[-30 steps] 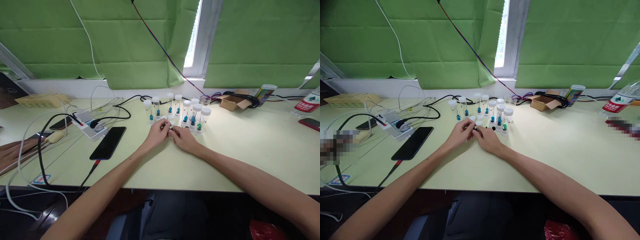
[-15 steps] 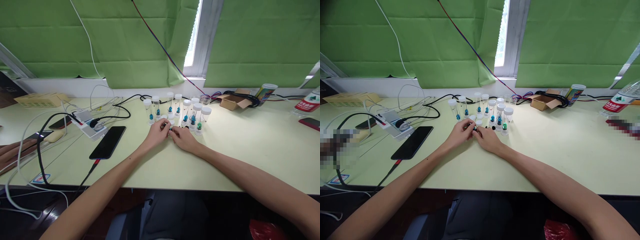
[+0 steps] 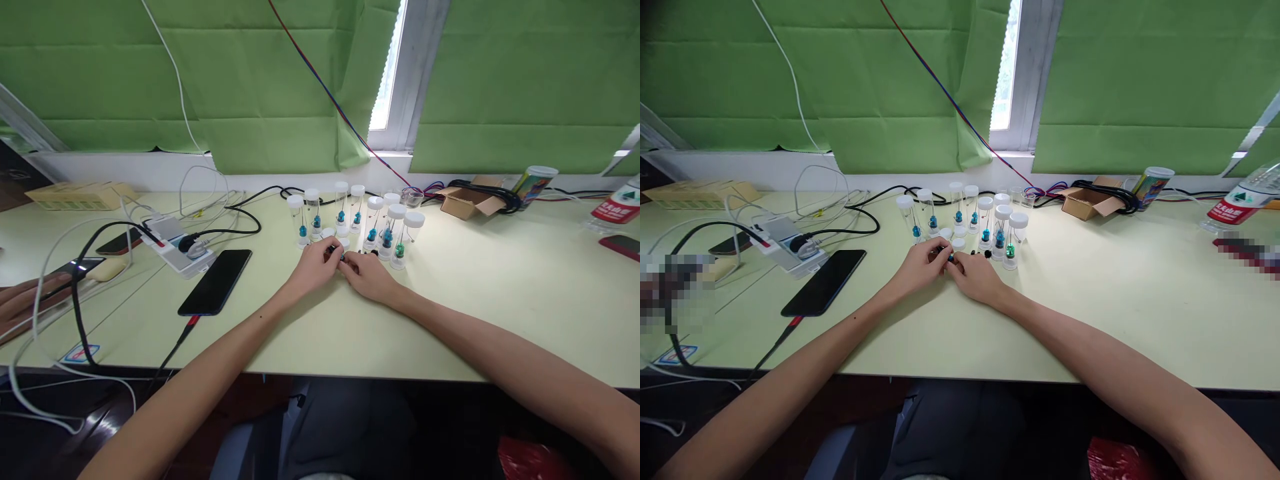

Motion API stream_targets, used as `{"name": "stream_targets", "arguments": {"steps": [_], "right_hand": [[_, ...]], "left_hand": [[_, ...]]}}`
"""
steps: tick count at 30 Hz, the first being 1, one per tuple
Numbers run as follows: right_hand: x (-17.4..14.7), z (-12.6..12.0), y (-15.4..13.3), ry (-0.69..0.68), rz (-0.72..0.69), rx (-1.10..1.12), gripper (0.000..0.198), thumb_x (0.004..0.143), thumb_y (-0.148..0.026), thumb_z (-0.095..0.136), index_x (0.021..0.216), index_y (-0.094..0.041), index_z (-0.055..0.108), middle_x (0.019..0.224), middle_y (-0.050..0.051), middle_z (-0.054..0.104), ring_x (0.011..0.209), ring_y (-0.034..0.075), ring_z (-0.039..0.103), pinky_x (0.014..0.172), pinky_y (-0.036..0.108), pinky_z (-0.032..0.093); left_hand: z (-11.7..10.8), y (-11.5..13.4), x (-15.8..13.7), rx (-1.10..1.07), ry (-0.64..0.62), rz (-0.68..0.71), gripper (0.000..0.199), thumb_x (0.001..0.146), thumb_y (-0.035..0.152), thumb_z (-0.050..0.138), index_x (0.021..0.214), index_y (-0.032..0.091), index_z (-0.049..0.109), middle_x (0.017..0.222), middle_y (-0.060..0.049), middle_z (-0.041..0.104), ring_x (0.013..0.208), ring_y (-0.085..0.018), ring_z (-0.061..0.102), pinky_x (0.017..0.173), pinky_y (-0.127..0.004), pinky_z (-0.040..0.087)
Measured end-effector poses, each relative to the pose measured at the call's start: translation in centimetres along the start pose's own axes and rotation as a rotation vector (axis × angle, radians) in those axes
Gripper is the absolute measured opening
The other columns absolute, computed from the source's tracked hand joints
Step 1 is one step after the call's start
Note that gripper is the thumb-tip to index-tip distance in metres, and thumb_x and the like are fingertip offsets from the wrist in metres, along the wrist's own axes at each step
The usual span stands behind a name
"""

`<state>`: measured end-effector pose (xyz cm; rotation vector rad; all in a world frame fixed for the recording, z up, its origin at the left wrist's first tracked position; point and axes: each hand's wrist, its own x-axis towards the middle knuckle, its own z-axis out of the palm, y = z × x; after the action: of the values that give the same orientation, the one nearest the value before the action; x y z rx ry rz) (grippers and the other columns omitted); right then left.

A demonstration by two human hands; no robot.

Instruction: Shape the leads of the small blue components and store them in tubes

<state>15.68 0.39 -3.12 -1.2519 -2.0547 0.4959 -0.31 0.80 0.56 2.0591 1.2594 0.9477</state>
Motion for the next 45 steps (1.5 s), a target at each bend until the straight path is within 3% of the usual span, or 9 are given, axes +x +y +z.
{"name": "stream_targets", "arguments": {"steps": [20,32,41,45], "right_hand": [[-0.1,-0.5,-0.5,-0.05,-0.025,0.019,0.038,0.105,-0.026,0.034,0.073,-0.021,0.052,0.065,0.0,0.062,0.062,0.016,0.056,0.071,0.03,0.041],[-0.1,-0.2,-0.2,0.04,-0.03,0.11,0.045,0.106,-0.036,0.029,0.069,-0.022,0.051,0.059,-0.001,0.061,0.061,0.016,0.059,0.072,0.03,0.043],[-0.2,0.0,0.0,0.096,-0.002,0.176,0.02,0.099,-0.038,0.049,0.099,-0.021,0.06,0.058,-0.005,0.061,0.051,0.013,0.052,0.06,0.026,0.038],[-0.2,0.1,0.2,0.104,-0.023,0.14,0.019,0.099,-0.036,0.049,0.096,-0.021,0.061,0.057,-0.005,0.06,0.051,0.013,0.051,0.06,0.025,0.037]], "left_hand": [[0.1,-0.2,0.2,-0.199,-0.034,-0.055,0.028,0.093,0.044,0.048,0.081,0.02,0.058,0.058,0.002,0.053,0.053,-0.013,0.05,0.054,-0.027,0.04],[0.2,-0.7,0.2,-0.318,-0.042,-0.052,0.032,0.094,0.045,0.05,0.076,0.02,0.055,0.06,0.0,0.056,0.051,-0.012,0.051,0.054,-0.028,0.042],[0.3,-0.7,0.4,-0.365,0.0,-0.074,0.028,0.094,0.043,0.051,0.08,0.02,0.056,0.057,0.002,0.055,0.049,-0.012,0.051,0.053,-0.028,0.042],[0.2,-0.9,0.4,-0.36,-0.003,-0.068,0.027,0.094,0.043,0.05,0.081,0.02,0.057,0.057,0.002,0.055,0.05,-0.013,0.051,0.054,-0.028,0.042]]}}
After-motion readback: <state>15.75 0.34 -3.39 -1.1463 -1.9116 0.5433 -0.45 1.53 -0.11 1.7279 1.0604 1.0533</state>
